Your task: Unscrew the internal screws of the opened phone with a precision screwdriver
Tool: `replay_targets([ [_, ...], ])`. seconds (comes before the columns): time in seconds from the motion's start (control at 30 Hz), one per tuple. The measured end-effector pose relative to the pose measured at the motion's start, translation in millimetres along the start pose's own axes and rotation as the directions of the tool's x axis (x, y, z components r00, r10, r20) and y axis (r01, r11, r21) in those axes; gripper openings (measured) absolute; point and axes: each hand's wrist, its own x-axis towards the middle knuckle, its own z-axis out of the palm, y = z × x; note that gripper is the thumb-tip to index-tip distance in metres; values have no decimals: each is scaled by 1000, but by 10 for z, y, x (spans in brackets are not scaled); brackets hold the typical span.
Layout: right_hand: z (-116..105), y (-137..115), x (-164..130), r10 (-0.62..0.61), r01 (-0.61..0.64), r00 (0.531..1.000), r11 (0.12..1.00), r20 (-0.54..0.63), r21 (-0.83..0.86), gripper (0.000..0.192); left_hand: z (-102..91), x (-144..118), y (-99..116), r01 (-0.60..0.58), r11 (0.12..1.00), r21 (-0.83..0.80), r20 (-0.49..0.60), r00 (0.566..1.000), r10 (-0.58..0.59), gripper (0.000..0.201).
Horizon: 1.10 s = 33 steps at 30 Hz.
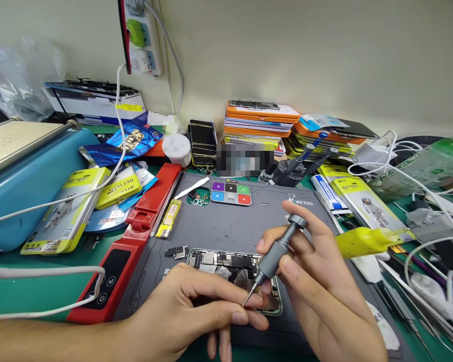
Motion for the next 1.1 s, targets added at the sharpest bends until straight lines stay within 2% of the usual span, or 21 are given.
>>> replay_targets([
  [0.1,-5,-52,44,107,-100,993,986,-45,133,46,-16,-2,-22,18,1000,9,14,1000,-18,20],
  [0.17,-13,-84,101,143,-115,982,972,-126,206,48,-30,-6,-45,5,999,52,35,999,-7,23],
  [0.2,-20,-97,133,146,-106,974,969,-172,222,49,-37,-9,-56,-30,994,109,56,998,24,22],
  [0.27,-36,-113,191,147,-98,962,973,-230,211,53,-52,-18,-75,-184,941,285,146,978,147,19],
  [0.3,-45,-116,211,143,-99,961,978,-239,186,54,-62,-21,-86,-289,885,366,210,952,224,19],
  [0.37,-55,-109,225,110,-90,968,991,-227,97,54,-85,-19,-111,-485,739,468,348,870,351,20],
  [0.47,-18,-61,188,-79,49,977,987,-197,-153,48,-130,11,-162,-654,532,538,507,755,415,26],
  [0.53,59,-4,149,-262,195,952,915,-154,-354,47,-159,43,-195,-718,405,565,588,696,412,30],
  [0.6,169,74,126,-363,288,930,815,-57,-503,50,-179,73,-220,-748,331,575,632,663,400,29],
  [0.73,379,285,163,-423,472,876,650,232,-596,66,-199,96,-276,-738,250,626,652,672,351,28],
  [0.83,454,454,218,-423,556,831,609,361,-566,75,-223,101,-402,-702,264,662,636,712,298,20],
  [0.97,477,603,241,-419,555,831,593,365,-584,79,-258,161,-696,-627,337,702,559,779,285,15],
  [1.1,477,641,232,-411,531,846,586,340,-612,79,-267,253,-908,-603,355,715,529,798,289,13],
])
